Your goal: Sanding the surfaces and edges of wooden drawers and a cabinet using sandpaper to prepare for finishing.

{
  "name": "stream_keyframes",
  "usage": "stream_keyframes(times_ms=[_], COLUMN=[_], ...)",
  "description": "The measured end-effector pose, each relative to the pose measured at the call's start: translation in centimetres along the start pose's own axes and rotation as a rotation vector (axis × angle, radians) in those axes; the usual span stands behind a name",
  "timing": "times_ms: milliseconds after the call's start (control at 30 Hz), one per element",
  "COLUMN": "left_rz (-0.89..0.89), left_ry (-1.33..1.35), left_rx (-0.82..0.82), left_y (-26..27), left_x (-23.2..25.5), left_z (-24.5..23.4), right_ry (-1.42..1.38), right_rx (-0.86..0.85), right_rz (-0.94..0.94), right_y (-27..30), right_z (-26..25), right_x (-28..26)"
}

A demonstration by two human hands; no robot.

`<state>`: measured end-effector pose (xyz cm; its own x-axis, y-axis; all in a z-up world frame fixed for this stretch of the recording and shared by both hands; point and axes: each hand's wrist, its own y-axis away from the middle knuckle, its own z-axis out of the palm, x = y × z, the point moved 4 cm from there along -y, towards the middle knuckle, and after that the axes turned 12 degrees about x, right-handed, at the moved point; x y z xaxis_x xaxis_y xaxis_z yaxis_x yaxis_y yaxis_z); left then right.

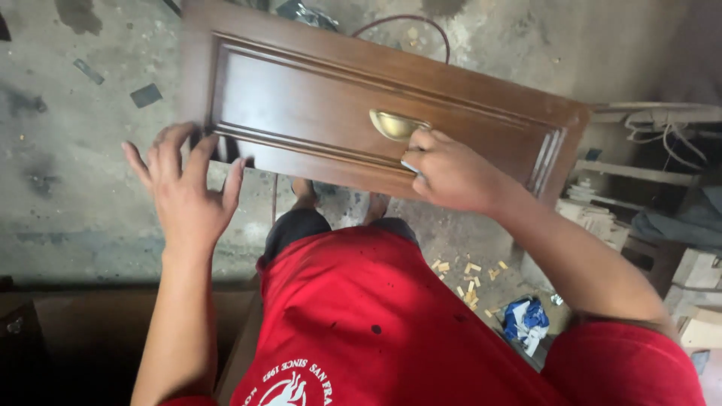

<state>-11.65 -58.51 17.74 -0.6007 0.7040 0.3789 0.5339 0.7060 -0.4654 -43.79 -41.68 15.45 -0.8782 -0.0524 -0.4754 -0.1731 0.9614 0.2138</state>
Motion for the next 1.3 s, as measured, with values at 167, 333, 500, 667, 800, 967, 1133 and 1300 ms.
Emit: stream_keyframes(times_ms=[167,333,500,667,800,967,1133,1300], left_rz=[-0.071,-0.136,-0.2,-0.202,-0.13,-0.078,-0.051,-0.072], left_ry=[0.015,0.052,0.151,0.255,0.364,0.423,0.404,0.447], left_rx=[0.015,0.043,0.082,0.05,-0.036,-0.084,-0.13,-0.181], left_y=[0.6,2.0,3.3,4.0,4.1,2.2,0.7,0.1], left_x=[-5.2,-9.5,-12.1,-11.6,-10.8,-9.7,-9.2,-9.2], left_z=[-2.8,-4.2,-3.9,-1.9,0.1,1.8,2.8,2.7], right_ry=[-0.052,-0.078,-0.14,-0.132,-0.089,-0.416,-0.61,-0.568], right_rx=[-0.032,-0.098,-0.06,0.016,0.167,0.505,0.726,0.753], right_rz=[0.015,0.009,-0.026,-0.015,-0.016,0.13,0.288,0.408], right_y=[-6.4,-13.4,-19.6,-21.0,-18.8,-20.2,-22.6,-23.4], right_z=[0.0,0.6,2.4,2.8,0.2,0.6,1.0,2.2], right_x=[-3.5,-7.3,-9.9,-10.8,-11.6,-10.0,-9.2,-10.4])
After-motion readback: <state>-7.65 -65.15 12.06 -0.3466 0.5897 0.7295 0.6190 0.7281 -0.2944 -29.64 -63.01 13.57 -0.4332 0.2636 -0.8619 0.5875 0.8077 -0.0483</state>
